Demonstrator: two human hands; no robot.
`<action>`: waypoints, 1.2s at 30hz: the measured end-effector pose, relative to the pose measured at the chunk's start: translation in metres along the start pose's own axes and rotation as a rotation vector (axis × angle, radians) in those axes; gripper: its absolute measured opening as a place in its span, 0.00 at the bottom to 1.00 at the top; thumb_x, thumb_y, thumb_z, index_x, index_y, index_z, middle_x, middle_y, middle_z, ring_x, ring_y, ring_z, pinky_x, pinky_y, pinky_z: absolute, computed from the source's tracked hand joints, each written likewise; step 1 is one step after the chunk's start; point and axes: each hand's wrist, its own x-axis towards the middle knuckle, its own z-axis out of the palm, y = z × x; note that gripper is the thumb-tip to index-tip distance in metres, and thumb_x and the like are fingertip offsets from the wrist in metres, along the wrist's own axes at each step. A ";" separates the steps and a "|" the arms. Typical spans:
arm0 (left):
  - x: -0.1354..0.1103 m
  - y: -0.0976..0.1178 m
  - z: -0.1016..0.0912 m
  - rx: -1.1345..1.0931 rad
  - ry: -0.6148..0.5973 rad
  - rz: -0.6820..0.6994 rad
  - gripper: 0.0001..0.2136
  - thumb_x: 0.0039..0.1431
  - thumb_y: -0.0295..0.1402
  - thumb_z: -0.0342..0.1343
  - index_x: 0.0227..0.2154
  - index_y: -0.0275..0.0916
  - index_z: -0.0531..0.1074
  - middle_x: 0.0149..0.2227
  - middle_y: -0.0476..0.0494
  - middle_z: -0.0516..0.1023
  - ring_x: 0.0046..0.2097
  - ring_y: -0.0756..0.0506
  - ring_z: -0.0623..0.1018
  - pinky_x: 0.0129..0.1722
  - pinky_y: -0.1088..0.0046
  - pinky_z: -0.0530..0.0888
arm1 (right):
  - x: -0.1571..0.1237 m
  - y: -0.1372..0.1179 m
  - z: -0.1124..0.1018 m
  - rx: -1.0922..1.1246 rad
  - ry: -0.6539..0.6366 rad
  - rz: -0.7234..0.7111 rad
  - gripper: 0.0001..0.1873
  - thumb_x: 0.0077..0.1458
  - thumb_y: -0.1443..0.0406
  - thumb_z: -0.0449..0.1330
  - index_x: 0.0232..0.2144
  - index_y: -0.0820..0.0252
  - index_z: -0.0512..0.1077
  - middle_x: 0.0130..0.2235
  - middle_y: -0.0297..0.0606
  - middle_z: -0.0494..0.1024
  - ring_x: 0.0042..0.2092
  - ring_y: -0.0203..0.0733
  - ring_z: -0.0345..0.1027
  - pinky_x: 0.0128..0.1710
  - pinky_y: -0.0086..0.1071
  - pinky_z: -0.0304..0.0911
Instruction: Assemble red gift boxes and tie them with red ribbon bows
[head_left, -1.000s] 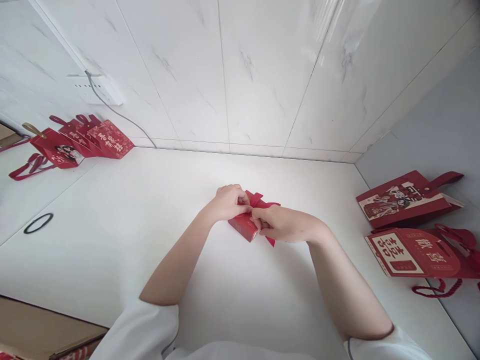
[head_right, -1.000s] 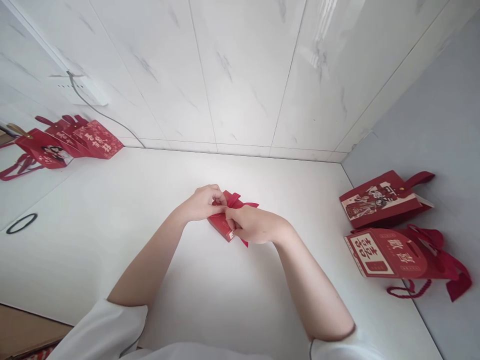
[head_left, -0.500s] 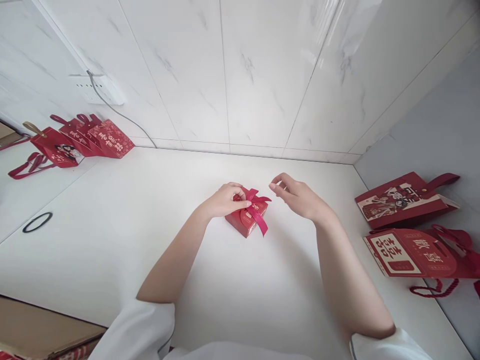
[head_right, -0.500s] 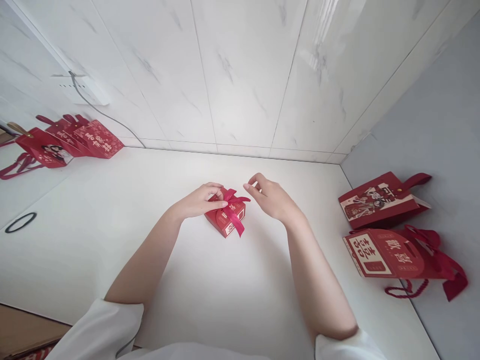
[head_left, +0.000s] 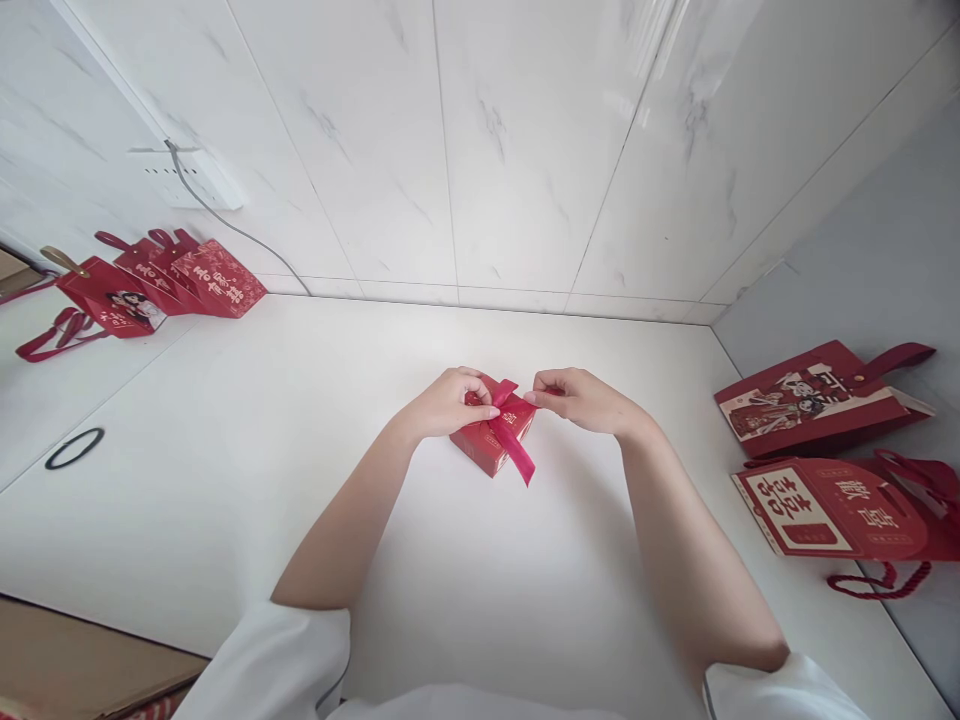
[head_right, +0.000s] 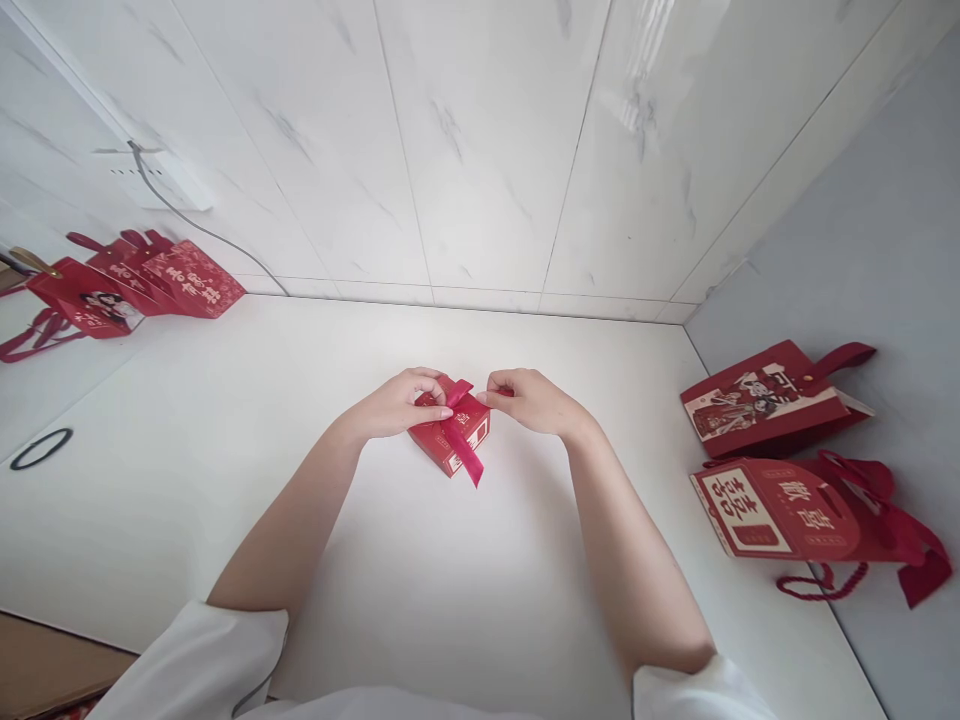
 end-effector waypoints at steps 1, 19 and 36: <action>0.000 0.000 0.000 0.021 0.007 0.011 0.10 0.53 0.42 0.57 0.29 0.41 0.74 0.53 0.43 0.68 0.53 0.40 0.70 0.45 0.65 0.73 | 0.000 0.000 0.000 -0.002 0.007 -0.011 0.18 0.57 0.52 0.53 0.23 0.58 0.61 0.24 0.27 0.56 0.26 0.33 0.47 0.24 0.28 0.46; -0.019 0.005 -0.046 0.000 -0.356 0.003 0.14 0.53 0.44 0.58 0.39 0.44 0.71 0.50 0.46 0.73 0.52 0.44 0.72 0.51 0.66 0.68 | -0.020 -0.017 -0.009 -0.066 0.012 0.080 0.16 0.59 0.52 0.52 0.36 0.54 0.73 0.40 0.35 0.77 0.40 0.41 0.69 0.34 0.31 0.60; -0.036 0.012 -0.049 0.310 -0.109 -0.089 0.14 0.48 0.44 0.59 0.37 0.45 0.71 0.47 0.47 0.71 0.48 0.41 0.70 0.39 0.69 0.68 | -0.001 -0.025 0.028 0.198 -0.147 -0.001 0.13 0.54 0.57 0.60 0.40 0.54 0.67 0.29 0.31 0.76 0.28 0.36 0.68 0.29 0.31 0.60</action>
